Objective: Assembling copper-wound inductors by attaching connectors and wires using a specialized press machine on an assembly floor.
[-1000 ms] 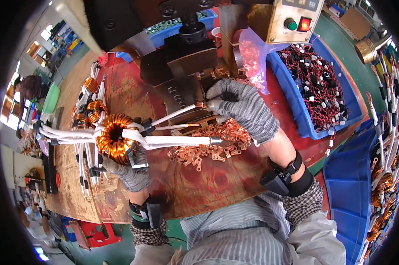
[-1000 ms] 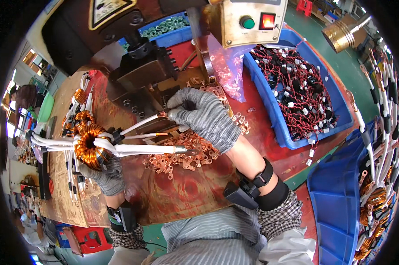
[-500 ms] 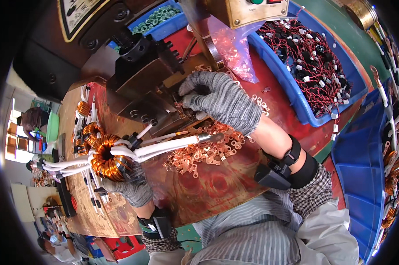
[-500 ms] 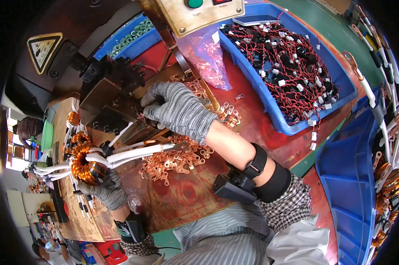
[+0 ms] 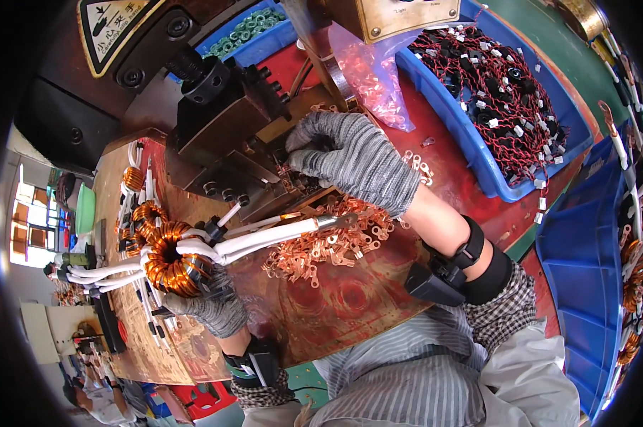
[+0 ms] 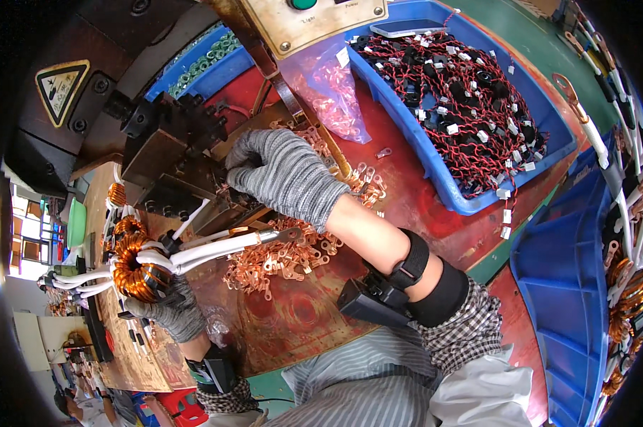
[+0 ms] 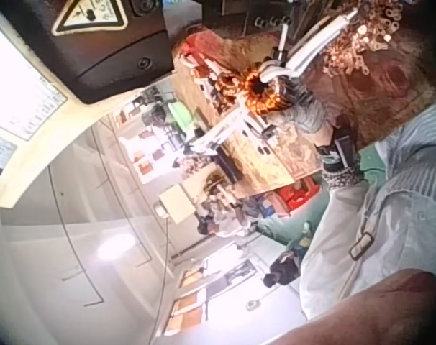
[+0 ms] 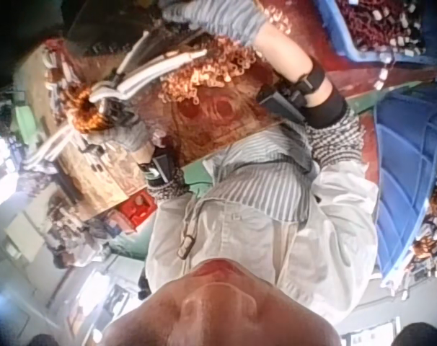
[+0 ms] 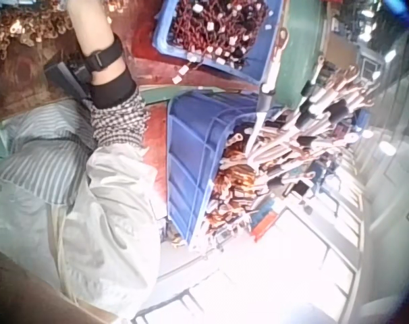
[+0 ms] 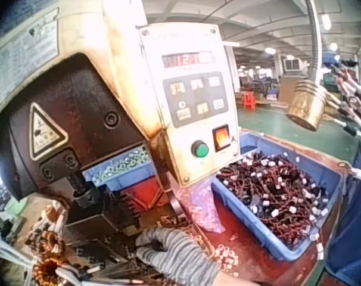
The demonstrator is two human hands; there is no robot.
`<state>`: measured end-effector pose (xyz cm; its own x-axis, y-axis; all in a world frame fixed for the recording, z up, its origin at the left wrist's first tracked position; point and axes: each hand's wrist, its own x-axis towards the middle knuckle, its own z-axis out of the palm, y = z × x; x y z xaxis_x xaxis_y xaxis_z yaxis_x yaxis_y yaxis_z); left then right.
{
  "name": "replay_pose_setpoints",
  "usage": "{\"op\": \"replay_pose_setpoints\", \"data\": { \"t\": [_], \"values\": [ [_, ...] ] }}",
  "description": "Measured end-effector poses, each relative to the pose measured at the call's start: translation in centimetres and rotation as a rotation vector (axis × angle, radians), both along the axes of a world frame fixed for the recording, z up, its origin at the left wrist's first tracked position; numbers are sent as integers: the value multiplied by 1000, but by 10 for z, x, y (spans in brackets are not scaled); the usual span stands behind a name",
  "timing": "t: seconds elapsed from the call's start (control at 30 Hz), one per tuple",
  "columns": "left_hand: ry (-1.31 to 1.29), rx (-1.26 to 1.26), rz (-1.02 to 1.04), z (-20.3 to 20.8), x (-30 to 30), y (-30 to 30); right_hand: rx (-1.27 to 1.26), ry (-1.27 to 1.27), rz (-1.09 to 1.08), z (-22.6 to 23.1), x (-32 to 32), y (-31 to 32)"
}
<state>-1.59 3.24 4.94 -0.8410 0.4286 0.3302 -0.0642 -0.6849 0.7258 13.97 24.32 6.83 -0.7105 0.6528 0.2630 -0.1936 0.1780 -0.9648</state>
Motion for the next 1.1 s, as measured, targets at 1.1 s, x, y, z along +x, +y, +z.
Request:
{"op": "replay_pose_setpoints", "data": {
  "t": [1.1],
  "values": [
    [-5, 554, -1002, -12, -41, -15, 171, -107, 436, 9, 46, -64]
  ]
}}
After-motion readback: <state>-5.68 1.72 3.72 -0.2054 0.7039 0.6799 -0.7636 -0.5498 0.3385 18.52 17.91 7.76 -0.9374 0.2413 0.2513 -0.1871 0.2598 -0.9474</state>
